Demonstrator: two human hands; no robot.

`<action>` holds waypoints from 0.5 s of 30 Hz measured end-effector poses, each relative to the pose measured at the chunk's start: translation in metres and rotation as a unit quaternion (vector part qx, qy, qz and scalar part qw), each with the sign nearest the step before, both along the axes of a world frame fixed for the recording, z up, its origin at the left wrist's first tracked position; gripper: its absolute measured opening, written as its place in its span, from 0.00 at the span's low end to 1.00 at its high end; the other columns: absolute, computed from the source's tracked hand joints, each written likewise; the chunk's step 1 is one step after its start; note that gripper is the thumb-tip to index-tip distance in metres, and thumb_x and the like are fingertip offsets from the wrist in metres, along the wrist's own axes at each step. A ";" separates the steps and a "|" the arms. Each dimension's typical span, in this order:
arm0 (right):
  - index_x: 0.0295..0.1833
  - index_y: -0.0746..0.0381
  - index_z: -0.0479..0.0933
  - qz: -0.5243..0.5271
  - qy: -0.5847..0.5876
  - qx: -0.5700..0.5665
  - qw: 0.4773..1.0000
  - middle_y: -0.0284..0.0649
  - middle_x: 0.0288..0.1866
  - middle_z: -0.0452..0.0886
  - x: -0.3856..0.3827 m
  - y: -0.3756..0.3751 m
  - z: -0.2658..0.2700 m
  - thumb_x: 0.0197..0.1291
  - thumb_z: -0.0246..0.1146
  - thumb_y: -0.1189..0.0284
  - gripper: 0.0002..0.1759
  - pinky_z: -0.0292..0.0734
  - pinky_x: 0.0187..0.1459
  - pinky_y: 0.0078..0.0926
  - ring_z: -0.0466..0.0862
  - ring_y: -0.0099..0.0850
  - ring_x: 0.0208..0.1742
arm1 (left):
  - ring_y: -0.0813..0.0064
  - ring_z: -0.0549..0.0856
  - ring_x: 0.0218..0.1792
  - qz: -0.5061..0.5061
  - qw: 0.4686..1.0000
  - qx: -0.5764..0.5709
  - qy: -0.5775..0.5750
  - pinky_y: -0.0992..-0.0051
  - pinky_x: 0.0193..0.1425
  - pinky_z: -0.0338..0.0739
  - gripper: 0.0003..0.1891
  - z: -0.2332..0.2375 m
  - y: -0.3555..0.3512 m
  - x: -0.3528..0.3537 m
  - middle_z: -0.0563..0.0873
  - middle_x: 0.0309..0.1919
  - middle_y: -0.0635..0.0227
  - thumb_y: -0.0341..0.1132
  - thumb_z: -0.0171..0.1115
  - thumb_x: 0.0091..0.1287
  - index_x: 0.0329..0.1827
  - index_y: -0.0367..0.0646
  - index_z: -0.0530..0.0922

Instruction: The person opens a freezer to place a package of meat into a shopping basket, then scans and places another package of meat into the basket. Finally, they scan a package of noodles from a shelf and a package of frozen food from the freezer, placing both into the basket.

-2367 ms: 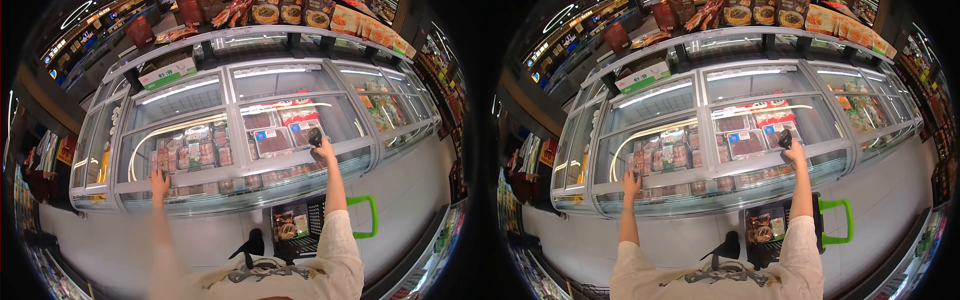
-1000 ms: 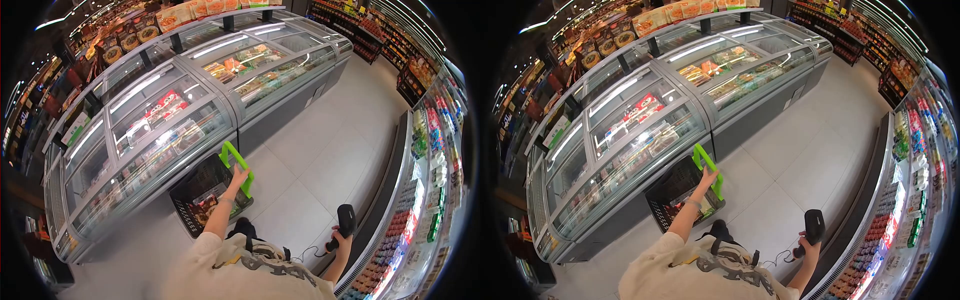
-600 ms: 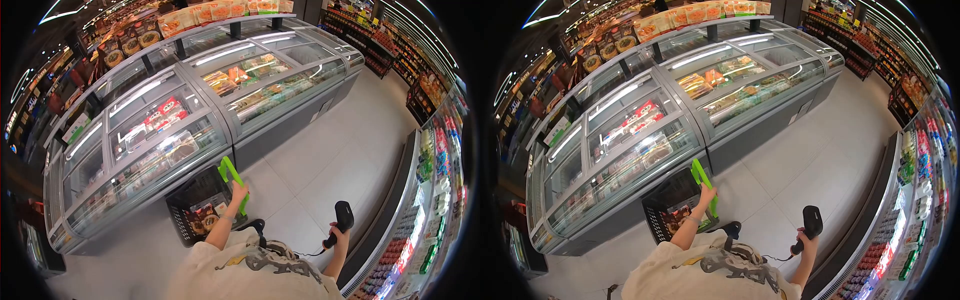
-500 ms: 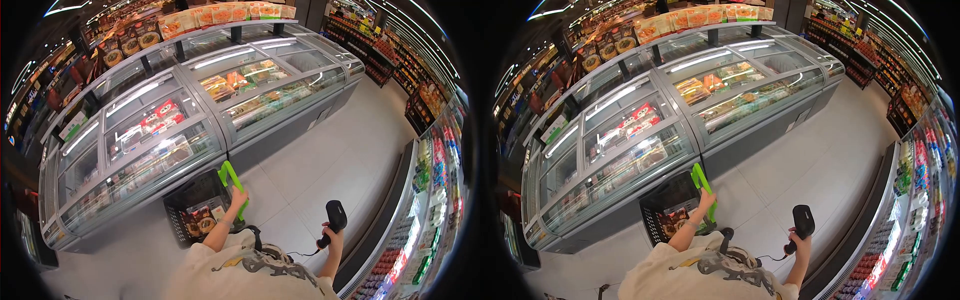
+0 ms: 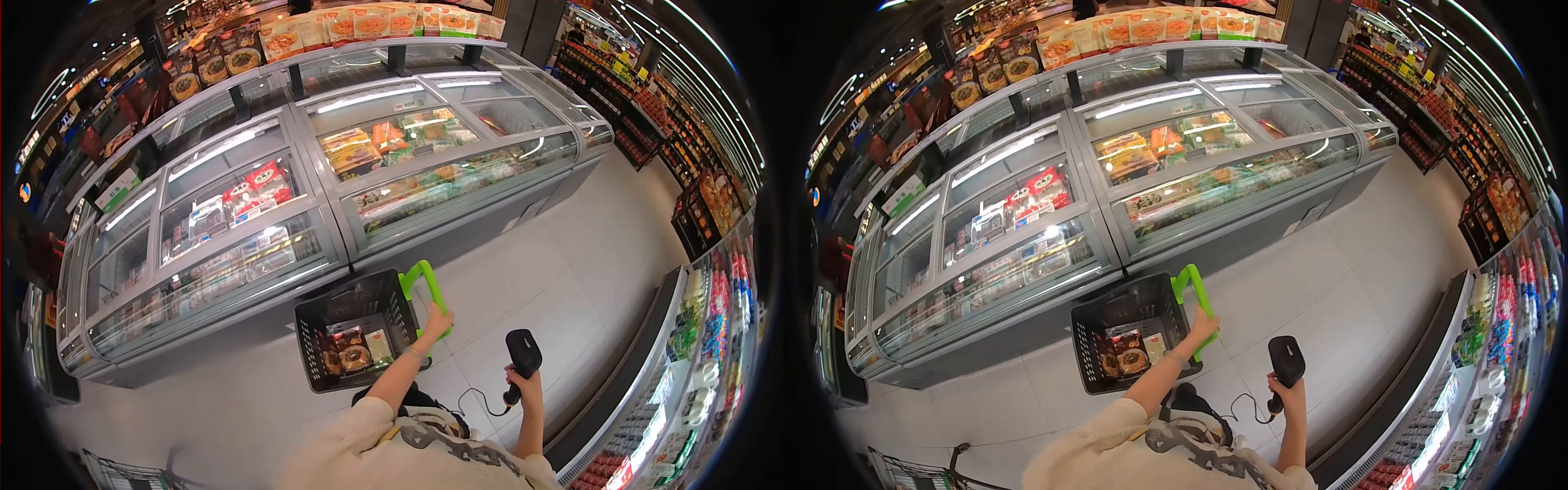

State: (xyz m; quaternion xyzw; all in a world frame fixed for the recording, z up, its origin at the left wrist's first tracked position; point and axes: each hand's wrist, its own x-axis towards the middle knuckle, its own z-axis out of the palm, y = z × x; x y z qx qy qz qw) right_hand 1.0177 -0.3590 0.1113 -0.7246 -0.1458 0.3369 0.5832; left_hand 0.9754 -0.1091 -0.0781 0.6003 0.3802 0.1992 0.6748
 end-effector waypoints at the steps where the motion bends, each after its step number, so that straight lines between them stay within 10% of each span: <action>1: 0.34 0.67 0.74 0.007 -0.006 -0.004 1.000 0.36 0.24 0.74 0.013 0.008 -0.010 0.40 0.62 0.78 0.11 0.67 0.27 0.19 0.73 0.22 0.23 | 0.68 0.79 0.19 0.001 1.000 -0.008 0.004 0.73 0.23 0.74 0.26 0.002 -0.004 0.012 0.76 0.24 0.56 0.30 0.54 0.55 0.49 0.31 0.48; 5: 0.31 0.65 0.75 -0.005 -0.141 0.006 0.990 0.34 0.22 0.75 0.052 0.057 -0.074 0.40 0.65 0.73 0.11 0.67 0.29 0.19 0.73 0.21 0.25 | 0.69 0.79 0.23 0.015 0.966 0.260 0.001 0.74 0.29 0.74 0.30 -0.048 -0.011 0.053 0.76 0.26 0.56 0.35 0.55 0.57 0.55 0.31 0.49; 10: 0.39 0.68 0.71 0.003 -0.226 -0.022 0.974 0.44 0.31 0.77 0.088 0.117 -0.145 0.37 0.69 0.70 0.22 0.69 0.36 0.27 0.76 0.32 0.33 | 0.73 0.78 0.24 0.032 0.993 -0.112 0.017 0.74 0.27 0.73 0.36 -0.036 0.023 -0.032 0.77 0.25 0.60 0.35 0.56 0.57 0.63 0.39 0.44; 14: 0.39 0.68 0.73 -0.037 -0.178 0.011 0.983 0.37 0.30 0.76 0.100 0.149 -0.162 0.41 0.66 0.73 0.18 0.69 0.35 0.23 0.74 0.25 0.30 | 0.75 0.73 0.17 0.123 0.972 -0.082 0.185 0.77 0.19 0.67 0.35 -0.172 0.038 -0.156 0.72 0.19 0.65 0.36 0.53 0.57 0.63 0.41 0.44; 15: 0.39 0.69 0.73 -0.057 -0.175 -0.013 0.983 0.37 0.29 0.76 0.102 0.152 -0.166 0.42 0.66 0.74 0.17 0.68 0.35 0.22 0.74 0.25 0.30 | 0.76 0.71 0.16 0.111 0.933 -0.187 0.285 0.77 0.18 0.66 0.34 -0.132 0.036 -0.183 0.71 0.19 0.65 0.35 0.51 0.57 0.63 0.39 0.44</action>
